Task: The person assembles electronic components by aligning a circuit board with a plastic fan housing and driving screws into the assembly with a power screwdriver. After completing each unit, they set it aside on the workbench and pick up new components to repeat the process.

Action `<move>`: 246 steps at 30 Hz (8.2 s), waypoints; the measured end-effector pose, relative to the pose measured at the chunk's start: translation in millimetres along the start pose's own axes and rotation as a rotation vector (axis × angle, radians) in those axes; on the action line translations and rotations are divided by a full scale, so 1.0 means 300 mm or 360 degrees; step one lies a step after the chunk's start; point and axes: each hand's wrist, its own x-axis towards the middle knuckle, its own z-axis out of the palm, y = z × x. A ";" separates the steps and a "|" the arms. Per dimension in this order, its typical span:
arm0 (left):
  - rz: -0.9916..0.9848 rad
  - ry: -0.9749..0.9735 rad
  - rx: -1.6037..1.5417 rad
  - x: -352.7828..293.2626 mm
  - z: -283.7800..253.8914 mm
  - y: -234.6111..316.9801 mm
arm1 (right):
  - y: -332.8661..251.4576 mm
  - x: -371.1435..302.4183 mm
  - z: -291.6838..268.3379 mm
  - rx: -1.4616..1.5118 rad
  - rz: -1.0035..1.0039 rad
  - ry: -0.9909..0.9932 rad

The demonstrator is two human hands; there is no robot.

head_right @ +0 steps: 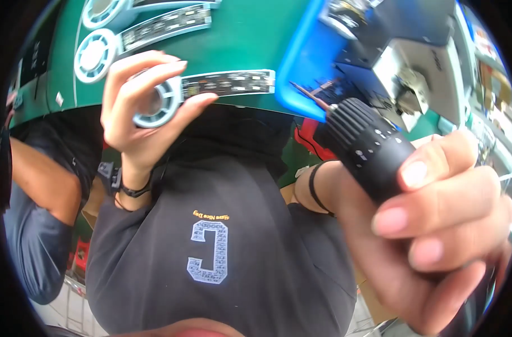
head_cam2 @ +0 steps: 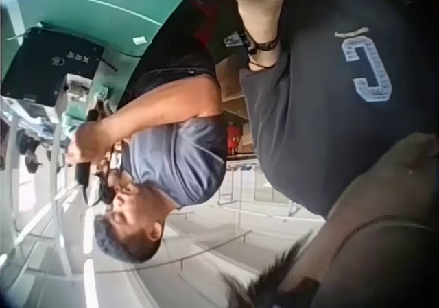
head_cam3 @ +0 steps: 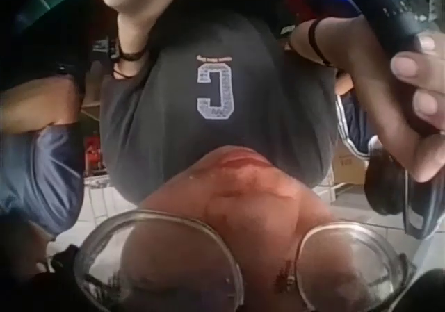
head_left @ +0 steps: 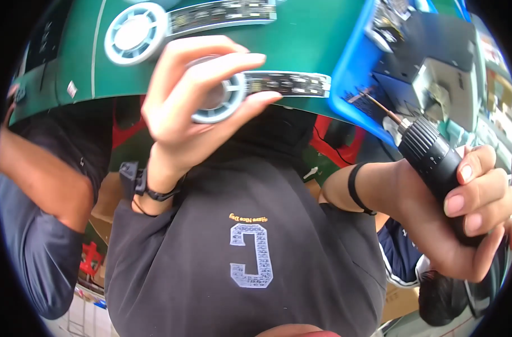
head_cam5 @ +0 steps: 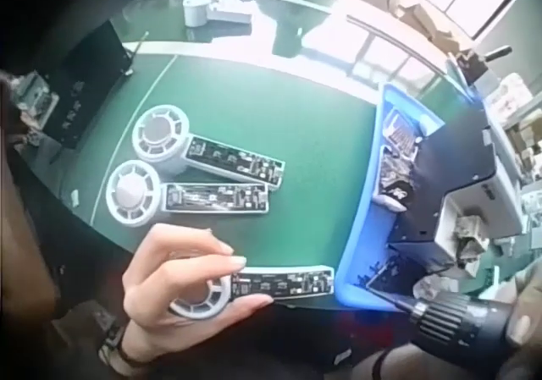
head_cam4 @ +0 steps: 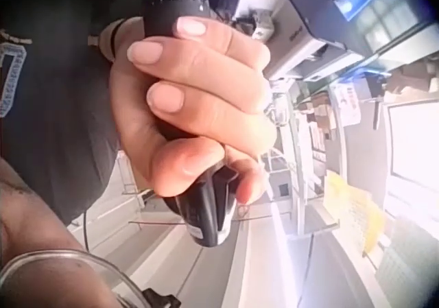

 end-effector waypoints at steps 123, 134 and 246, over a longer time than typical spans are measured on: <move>0.0086 0.0014 -0.0338 -0.037 -0.019 -0.075 | 0.066 -0.184 0.213 0.0027 0.0056 -0.0142; -0.0126 -0.0168 -0.0160 0.032 -0.056 0.021 | 0.054 -0.194 0.169 0.0001 0.0102 -0.0180; 0.0326 -0.0348 0.0679 0.013 -0.153 0.048 | 0.029 -0.548 0.359 0.0380 0.0491 0.0485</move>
